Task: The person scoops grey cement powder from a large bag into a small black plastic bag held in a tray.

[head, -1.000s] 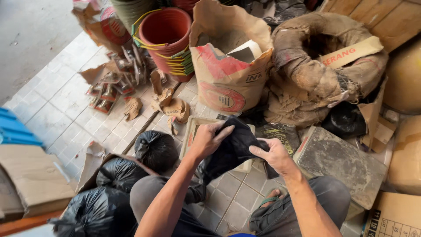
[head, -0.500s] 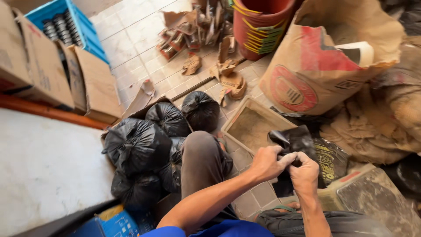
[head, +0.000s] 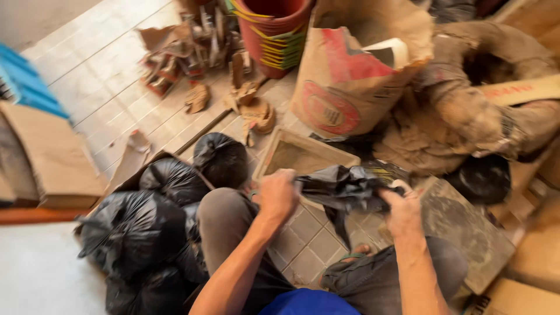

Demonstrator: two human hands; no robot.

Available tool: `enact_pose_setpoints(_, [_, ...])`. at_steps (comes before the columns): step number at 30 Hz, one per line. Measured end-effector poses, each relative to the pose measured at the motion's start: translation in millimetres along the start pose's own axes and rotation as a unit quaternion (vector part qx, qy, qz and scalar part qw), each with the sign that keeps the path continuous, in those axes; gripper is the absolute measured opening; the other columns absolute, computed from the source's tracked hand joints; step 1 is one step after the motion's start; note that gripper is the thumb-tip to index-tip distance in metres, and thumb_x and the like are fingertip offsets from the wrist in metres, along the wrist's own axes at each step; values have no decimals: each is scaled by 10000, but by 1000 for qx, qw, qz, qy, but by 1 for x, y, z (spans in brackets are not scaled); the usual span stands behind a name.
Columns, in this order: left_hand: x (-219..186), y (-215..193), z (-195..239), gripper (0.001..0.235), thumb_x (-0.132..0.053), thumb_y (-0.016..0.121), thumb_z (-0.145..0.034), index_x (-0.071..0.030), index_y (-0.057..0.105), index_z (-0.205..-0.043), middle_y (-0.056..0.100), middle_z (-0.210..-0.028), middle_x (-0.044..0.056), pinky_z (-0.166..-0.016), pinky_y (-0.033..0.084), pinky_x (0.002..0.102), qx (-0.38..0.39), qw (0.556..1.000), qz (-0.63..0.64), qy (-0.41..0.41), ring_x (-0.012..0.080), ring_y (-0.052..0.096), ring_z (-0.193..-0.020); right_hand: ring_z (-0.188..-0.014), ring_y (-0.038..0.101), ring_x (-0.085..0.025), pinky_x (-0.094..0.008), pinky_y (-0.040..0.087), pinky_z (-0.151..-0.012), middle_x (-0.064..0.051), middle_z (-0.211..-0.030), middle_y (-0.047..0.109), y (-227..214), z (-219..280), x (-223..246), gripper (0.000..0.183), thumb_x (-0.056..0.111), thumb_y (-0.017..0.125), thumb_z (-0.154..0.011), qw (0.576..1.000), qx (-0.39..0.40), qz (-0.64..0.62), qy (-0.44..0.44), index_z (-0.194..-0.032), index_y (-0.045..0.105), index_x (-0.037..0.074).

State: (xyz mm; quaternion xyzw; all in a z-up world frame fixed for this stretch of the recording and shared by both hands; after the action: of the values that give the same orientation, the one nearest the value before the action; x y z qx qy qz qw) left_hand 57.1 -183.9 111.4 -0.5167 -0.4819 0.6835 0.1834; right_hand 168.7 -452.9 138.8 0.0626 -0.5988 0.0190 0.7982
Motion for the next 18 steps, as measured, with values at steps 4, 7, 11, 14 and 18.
enact_pose_setpoints(4, [4,-16,0,97,-295,674,-866,-210,660,-821,676,-775,15,-880,526,433,-110,983,-144,15,234,732,-816,-600,645,-132,-252,610,-709,-16,-617,560,-62,-56,-29,336,-88,790,-846,983,-105,-142,-45,-717,568,129])
enact_pose_setpoints(7, [-51,-55,10,751,-328,877,-767,-121,614,-1439,652,-1328,158,-1038,489,536,-159,974,-154,36,356,670,-1172,-640,673,-167,-299,635,-665,-57,-672,611,-33,-40,-5,265,-34,794,-886,989,-93,-101,-46,-766,619,124])
enact_pose_setpoints(11, [-111,-50,17,807,-283,858,-753,-102,573,-1486,555,-1380,186,-1107,412,589,-174,955,-5,242,393,566,-1288,-724,635,-92,-303,605,-640,-38,-766,729,26,-11,23,146,111,944,-830,990,56,104,-71,-872,807,82])
enact_pose_setpoints(14, [-89,-18,1,640,-243,745,-747,-123,645,-1368,624,-1084,89,-995,481,494,-207,951,-53,223,303,660,-1029,-641,515,-66,-257,475,-580,12,-610,595,56,4,56,270,122,941,-796,971,118,177,-113,-701,688,119])
enact_pose_setpoints(18, [-47,-17,-14,333,-94,618,-720,-178,689,-1035,600,-773,60,-682,547,483,-122,983,-25,134,351,677,-679,-519,488,-186,-313,412,-545,-36,-495,468,3,-44,15,318,122,911,-686,899,65,408,-146,-662,594,135])
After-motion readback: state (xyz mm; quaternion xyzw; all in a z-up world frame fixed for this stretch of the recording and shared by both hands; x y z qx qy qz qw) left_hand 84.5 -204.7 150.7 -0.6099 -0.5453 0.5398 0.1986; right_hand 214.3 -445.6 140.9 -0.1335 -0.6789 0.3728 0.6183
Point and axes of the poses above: each hand's wrist, its own z-axis away from the middle knuckle, its own y-axis out of the palm, x = y × z, the point moved 6 cm from there along -z, towards the middle knuckle
